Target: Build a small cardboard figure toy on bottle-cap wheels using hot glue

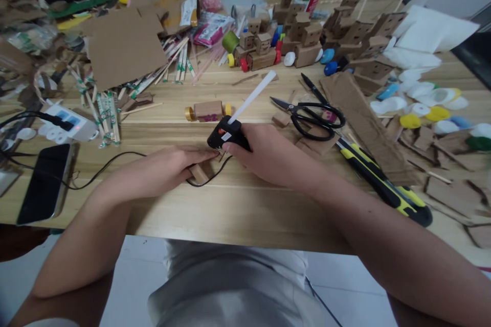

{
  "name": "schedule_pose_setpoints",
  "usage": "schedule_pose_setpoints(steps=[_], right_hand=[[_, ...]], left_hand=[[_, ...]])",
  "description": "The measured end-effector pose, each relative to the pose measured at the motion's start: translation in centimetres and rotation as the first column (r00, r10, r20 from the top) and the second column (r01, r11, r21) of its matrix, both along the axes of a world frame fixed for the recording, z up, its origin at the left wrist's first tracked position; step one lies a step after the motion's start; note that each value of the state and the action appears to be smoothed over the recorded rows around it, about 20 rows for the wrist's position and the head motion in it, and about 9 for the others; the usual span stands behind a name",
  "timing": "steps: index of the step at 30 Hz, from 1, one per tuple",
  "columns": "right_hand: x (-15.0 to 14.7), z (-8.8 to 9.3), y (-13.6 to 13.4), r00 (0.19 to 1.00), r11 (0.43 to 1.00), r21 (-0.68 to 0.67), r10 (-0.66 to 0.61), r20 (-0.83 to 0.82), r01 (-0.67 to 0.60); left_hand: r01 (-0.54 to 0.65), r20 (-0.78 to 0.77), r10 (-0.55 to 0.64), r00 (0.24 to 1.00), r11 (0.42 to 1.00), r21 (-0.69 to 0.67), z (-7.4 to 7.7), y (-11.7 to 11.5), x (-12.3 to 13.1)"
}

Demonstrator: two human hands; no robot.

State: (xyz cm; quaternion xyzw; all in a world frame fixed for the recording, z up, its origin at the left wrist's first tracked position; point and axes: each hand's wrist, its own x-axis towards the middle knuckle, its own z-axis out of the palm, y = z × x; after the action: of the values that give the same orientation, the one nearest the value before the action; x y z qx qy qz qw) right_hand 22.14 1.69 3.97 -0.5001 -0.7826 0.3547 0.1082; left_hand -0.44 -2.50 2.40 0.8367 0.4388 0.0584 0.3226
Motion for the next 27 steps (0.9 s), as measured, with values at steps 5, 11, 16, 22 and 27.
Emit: schedule_pose_setpoints(steps=[5,11,16,22,27], right_hand=[[0.3,-0.7,0.2,1.0,1.0,0.002,0.019,-0.005,-0.019],[0.3,-1.2,0.1,0.996,1.0,0.014,0.008,0.091,-0.009],[-0.9,0.9,0.0,0.927,0.994,-0.085,-0.036,0.373,0.073],[-1.6,2.0,-0.1,0.906,0.988,-0.136,-0.004,0.423,0.068],[-1.4,1.7,-0.3,0.904,0.996,-0.08,-0.008,0.427,0.047]], left_hand=[[-0.03,0.014,0.03,0.999,1.0,-0.009,0.0,-0.1,-0.2],[-0.005,0.004,0.005,1.0,1.0,0.011,0.0,-0.2,-0.1],[0.017,-0.035,-0.017,0.999,1.0,0.007,0.3,-0.1,0.1],[0.036,-0.065,-0.034,0.997,0.999,0.018,0.5,0.0,0.2],[0.033,-0.07,-0.031,0.997,0.999,0.02,0.5,0.0,0.3]])
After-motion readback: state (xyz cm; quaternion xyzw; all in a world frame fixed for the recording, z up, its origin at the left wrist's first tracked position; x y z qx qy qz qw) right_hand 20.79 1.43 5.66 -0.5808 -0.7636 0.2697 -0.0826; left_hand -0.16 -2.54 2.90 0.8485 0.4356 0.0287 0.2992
